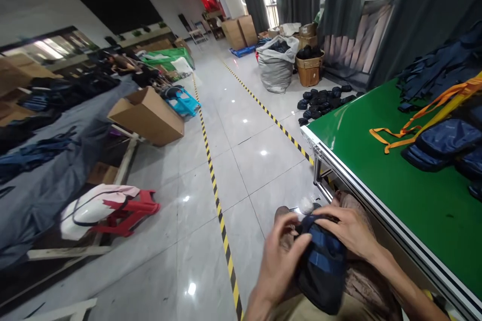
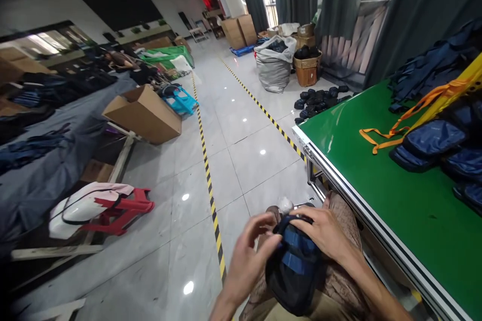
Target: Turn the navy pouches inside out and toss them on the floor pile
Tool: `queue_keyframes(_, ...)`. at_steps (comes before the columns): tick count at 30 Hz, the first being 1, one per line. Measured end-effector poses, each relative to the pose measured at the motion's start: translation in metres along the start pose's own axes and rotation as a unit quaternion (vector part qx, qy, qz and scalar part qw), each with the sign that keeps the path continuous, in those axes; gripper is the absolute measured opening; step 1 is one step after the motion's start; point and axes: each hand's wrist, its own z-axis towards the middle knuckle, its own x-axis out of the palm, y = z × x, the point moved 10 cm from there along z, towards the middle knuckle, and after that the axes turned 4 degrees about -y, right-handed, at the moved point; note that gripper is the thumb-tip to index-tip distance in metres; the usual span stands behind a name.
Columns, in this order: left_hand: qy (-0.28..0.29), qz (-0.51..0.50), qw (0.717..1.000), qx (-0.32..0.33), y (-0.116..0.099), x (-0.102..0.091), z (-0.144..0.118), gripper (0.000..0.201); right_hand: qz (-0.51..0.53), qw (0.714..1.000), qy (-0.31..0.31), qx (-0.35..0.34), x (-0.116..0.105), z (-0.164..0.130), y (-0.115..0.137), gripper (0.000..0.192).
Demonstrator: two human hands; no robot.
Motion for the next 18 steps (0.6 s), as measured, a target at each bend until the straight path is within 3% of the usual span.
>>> queue_keyframes(2, 0.052, 0.015, 0.998, 0.005, 0.016, 0.030, -0.007, 0.035, -0.043, 0.998, 0.000, -0.037, -0.008, -0.011, 0.002, 0.020)
queue_keyframes(5, 0.065, -0.002, 0.997, 0.032, 0.054, 0.064, -0.012, 0.029, -0.108, 0.991, 0.013, -0.083, -0.018, -0.030, -0.002, 0.023)
queue_keyframes(8, 0.117, 0.008, 0.986, 0.121, 0.078, 0.093, -0.024, 0.044, -0.127, 0.987, 0.066, -0.068, -0.017, -0.050, -0.022, 0.027)
queue_keyframes(10, 0.153, 0.013, 0.981, 0.119, 0.094, 0.104, -0.030, 0.051, -0.106, 0.989, 0.102, -0.031, -0.011, -0.062, -0.042, 0.033)
queue_keyframes(13, 0.216, -0.043, 0.975, -0.017, 0.119, 0.108, -0.036, 0.060, -0.068, 0.991, 0.116, 0.020, -0.003, -0.069, -0.072, 0.047)
queue_keyframes(15, 0.259, -0.096, 0.954, -0.114, 0.128, 0.107, -0.041, 0.071, -0.077, 0.991, 0.102, 0.032, -0.001, -0.066, -0.091, 0.059)
queue_keyframes(18, 0.255, -0.153, 0.931, -0.212, 0.137, 0.097, -0.044, 0.081, -0.117, 0.991, 0.069, 0.009, -0.004, -0.064, -0.119, 0.059)
